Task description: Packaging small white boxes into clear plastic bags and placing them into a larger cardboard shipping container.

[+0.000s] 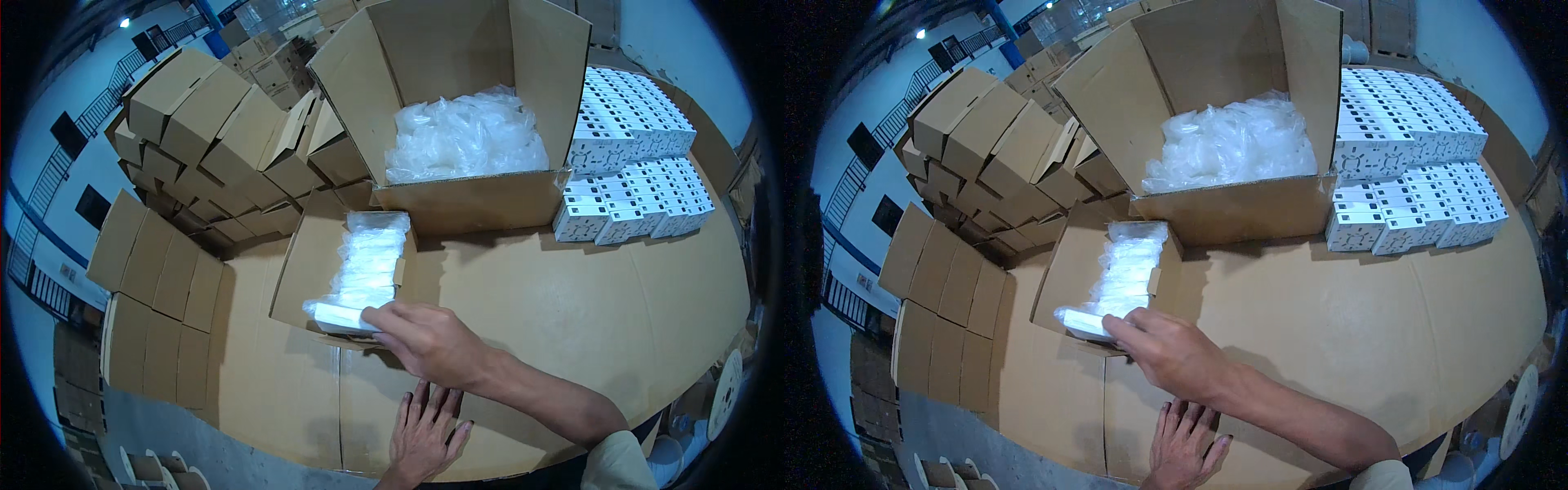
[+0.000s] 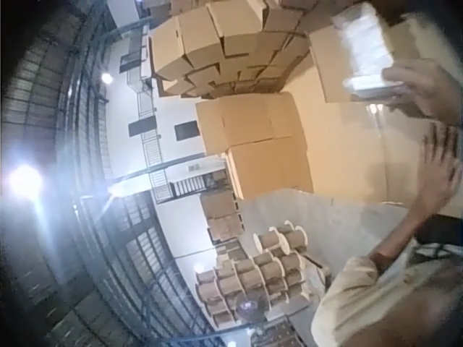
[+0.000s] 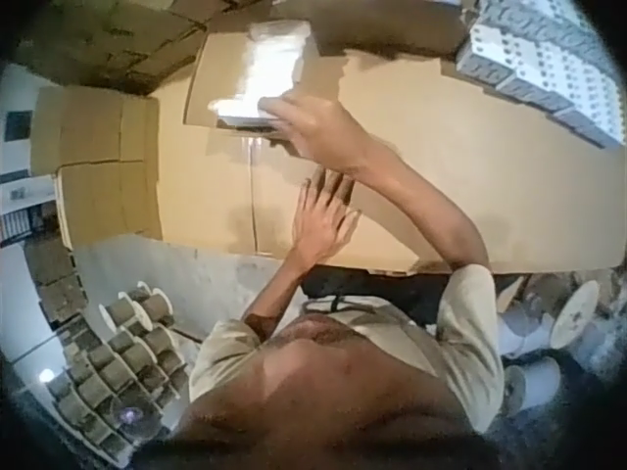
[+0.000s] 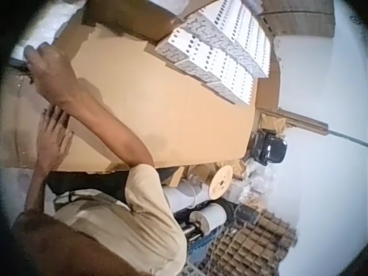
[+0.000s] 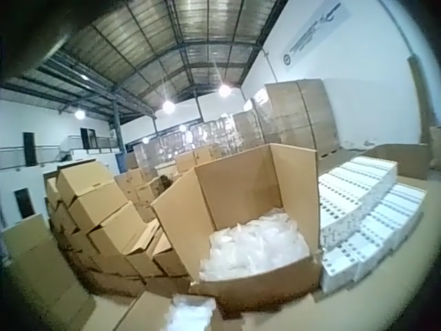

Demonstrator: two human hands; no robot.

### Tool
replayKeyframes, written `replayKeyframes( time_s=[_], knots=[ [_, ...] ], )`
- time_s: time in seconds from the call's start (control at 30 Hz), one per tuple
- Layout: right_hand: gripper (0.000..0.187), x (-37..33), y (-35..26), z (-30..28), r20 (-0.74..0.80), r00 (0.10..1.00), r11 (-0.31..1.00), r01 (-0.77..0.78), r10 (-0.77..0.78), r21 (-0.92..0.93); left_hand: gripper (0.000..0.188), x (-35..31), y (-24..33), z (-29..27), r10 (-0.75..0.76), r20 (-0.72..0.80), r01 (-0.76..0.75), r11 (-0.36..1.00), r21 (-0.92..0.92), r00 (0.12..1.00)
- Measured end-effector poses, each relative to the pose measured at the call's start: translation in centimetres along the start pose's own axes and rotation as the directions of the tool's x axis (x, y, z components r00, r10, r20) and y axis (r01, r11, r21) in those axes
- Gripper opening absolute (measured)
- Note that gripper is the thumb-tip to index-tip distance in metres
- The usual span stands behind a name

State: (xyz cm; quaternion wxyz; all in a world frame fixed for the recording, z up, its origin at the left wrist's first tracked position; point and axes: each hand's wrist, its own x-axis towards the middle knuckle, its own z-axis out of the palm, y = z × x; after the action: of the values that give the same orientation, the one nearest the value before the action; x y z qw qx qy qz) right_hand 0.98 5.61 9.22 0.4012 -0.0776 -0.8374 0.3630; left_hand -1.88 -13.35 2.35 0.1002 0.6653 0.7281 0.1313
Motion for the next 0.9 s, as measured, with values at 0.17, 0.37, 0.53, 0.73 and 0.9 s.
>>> replayKeyframes(
  time_s=[0.17, 0.37, 0.53, 0.73, 0.9],
  knots=[
    [0.035, 0.8, -0.6, 1.4, 0.245, 0.967, 0.963, -0.002, 0.07, -0.269, 0.057, 0.1, -0.1, 0.3, 0.015, -0.02, -0.015, 0.999, -0.044, 1.0],
    [0.036, -1.6, 0.8, 3.0, 0.251, 0.968, 0.926, 0.073, 0.024, -0.37, 0.051, 0.0, -0.2, 0.5, 0.034, -0.115, -0.04, 0.998, -0.058, 0.993],
    [0.048, -3.2, 0.9, 3.9, 0.252, 0.967, 0.903, 0.067, 0.046, -0.423, 0.046, -0.1, -0.3, 0.2, 0.009, -0.099, -0.018, 0.996, -0.091, 0.995],
    [0.049, -3.6, 1.3, 3.8, 0.244, 0.97, 0.898, 0.085, 0.025, -0.431, 0.048, 0.0, -0.2, 0.4, 0.049, -0.136, -0.057, 0.997, -0.053, 0.99],
    [0.051, -4.1, 0.7, 3.1, 0.262, 0.961, 0.9, 0.036, 0.088, -0.434, 0.046, 0.7, 0.0, 1.1, 0.048, -0.125, -0.059, 0.995, -0.084, 0.991]
  ],
)
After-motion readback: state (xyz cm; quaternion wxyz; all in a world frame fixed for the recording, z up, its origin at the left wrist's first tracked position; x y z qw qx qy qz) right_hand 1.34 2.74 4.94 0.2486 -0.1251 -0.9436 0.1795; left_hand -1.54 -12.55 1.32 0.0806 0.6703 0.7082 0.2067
